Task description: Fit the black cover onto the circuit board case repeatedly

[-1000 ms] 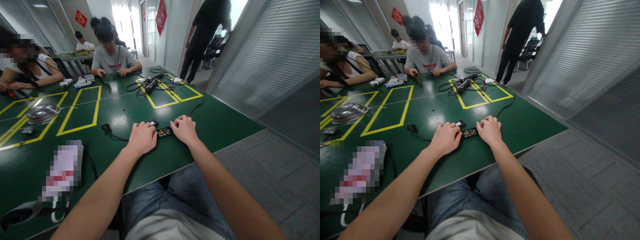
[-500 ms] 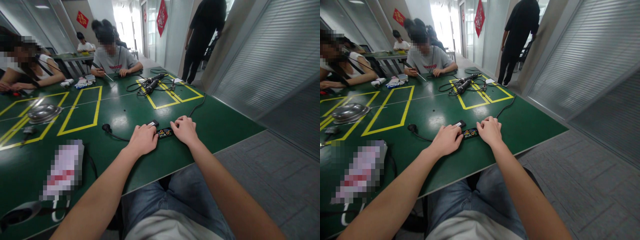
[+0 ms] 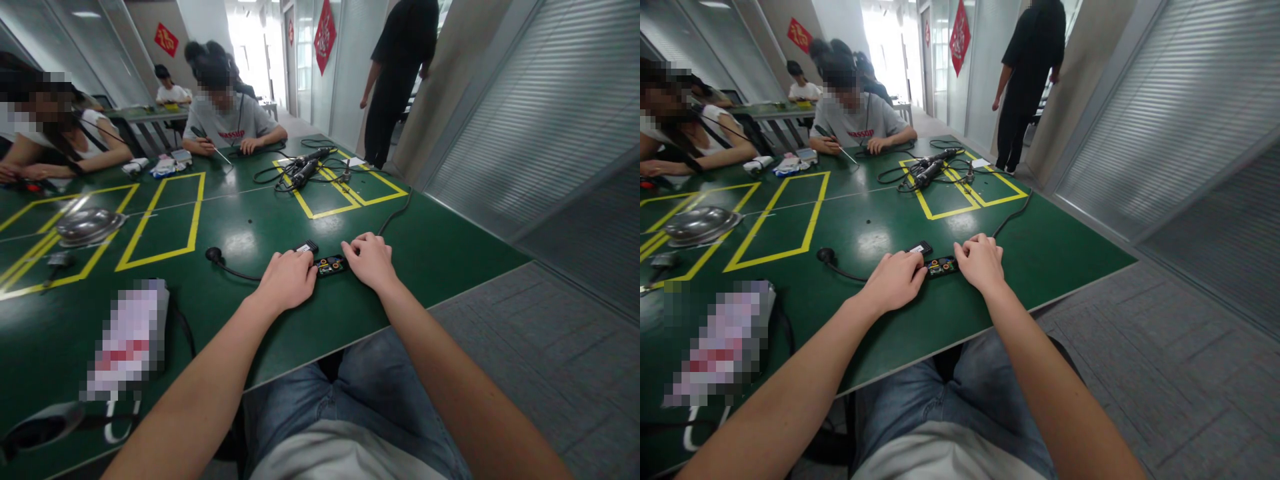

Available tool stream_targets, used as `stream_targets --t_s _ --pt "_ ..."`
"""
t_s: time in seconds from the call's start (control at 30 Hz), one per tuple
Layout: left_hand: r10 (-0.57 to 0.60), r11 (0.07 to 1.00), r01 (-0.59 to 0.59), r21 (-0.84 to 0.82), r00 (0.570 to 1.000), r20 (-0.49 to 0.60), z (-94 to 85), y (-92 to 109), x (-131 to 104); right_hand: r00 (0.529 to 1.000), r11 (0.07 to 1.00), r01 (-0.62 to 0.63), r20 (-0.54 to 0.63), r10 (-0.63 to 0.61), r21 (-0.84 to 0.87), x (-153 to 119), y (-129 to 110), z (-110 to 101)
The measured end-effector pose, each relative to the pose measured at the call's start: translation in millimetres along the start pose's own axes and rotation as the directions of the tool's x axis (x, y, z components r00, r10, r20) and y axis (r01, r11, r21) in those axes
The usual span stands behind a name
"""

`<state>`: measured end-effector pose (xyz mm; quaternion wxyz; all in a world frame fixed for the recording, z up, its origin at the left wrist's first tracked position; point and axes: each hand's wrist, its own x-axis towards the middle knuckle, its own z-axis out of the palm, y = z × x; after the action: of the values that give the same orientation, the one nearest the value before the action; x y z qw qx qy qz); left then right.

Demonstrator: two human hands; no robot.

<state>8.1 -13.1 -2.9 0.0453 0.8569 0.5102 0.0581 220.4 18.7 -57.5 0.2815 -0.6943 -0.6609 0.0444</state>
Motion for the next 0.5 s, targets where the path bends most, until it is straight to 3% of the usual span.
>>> stream_targets --t_s 0.27,0.5 --pt "-0.072 0.993 0.068 -0.095 0.997 -0.04 -0.7 -2.9 -1.4 0.999 0.999 0.011 -0.031 -0.01 0.033 0.7 2.1 2.6" --pt "-0.039 0.989 0.033 -0.147 0.999 -0.038 4.1 -8.1 -1.0 1.0 0.999 -0.005 -0.017 0.005 0.038 0.4 -1.5 -0.3"
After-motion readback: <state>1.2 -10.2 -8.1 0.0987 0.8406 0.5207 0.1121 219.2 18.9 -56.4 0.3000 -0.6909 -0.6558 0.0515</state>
